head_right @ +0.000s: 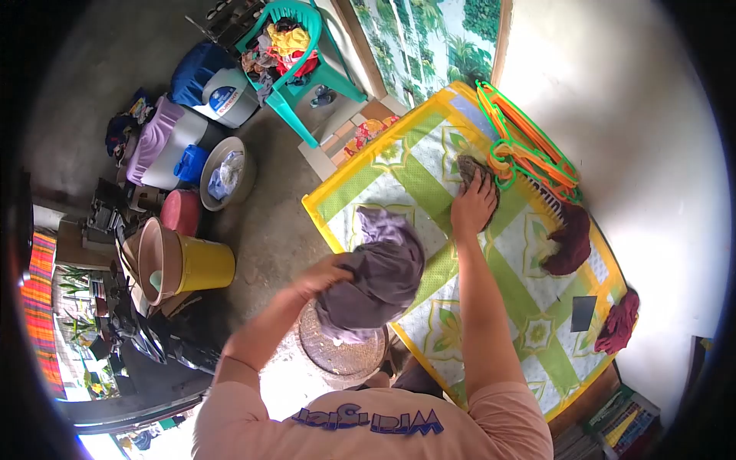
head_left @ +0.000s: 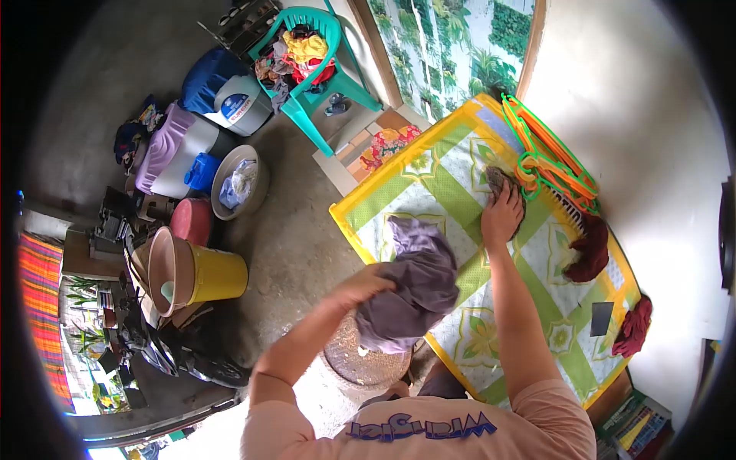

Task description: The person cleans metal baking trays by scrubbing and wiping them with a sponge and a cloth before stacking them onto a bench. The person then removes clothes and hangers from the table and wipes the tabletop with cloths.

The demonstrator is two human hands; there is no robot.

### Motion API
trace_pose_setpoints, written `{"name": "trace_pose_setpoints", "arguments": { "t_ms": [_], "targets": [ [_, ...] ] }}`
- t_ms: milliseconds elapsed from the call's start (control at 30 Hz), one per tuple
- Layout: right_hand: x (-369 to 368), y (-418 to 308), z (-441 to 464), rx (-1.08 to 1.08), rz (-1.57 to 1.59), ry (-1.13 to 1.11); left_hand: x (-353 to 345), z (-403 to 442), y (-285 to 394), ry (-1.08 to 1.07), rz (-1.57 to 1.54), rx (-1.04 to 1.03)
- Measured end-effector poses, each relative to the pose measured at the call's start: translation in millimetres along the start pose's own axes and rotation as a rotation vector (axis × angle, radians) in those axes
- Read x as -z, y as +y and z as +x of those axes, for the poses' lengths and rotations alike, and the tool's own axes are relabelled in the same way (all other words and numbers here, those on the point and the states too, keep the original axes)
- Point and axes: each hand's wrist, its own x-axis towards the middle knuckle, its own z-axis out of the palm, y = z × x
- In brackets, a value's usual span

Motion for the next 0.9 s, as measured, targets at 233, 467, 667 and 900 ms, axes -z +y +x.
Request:
{"name": "trace_pose_setpoints", "arguments": {
  "t_ms": [233, 467, 667, 900],
  "targets": [
    [-14.3, 5.4, -0.6, 0.058, -0.079, 0.077, 233.0, 43.1, 256.5, 1.153, 0.929, -0.182],
    [-15.4, 3.3, 1.2, 0.08, -0.094, 0.045, 258.1, 80.6, 301.7, 0.928, 1.058, -0.681],
    [-26.4, -0.9, 21.1, 0.152, -0.039, 0.02, 134.3, 139.7, 83.9, 0.619, 1.227, -0.201],
    [-66.4, -43.6, 80.7, 0.306, 0.137, 0.152, 48.5, 111.9, -17.2, 0.626, 0.885, -0.268]
  ]
}}
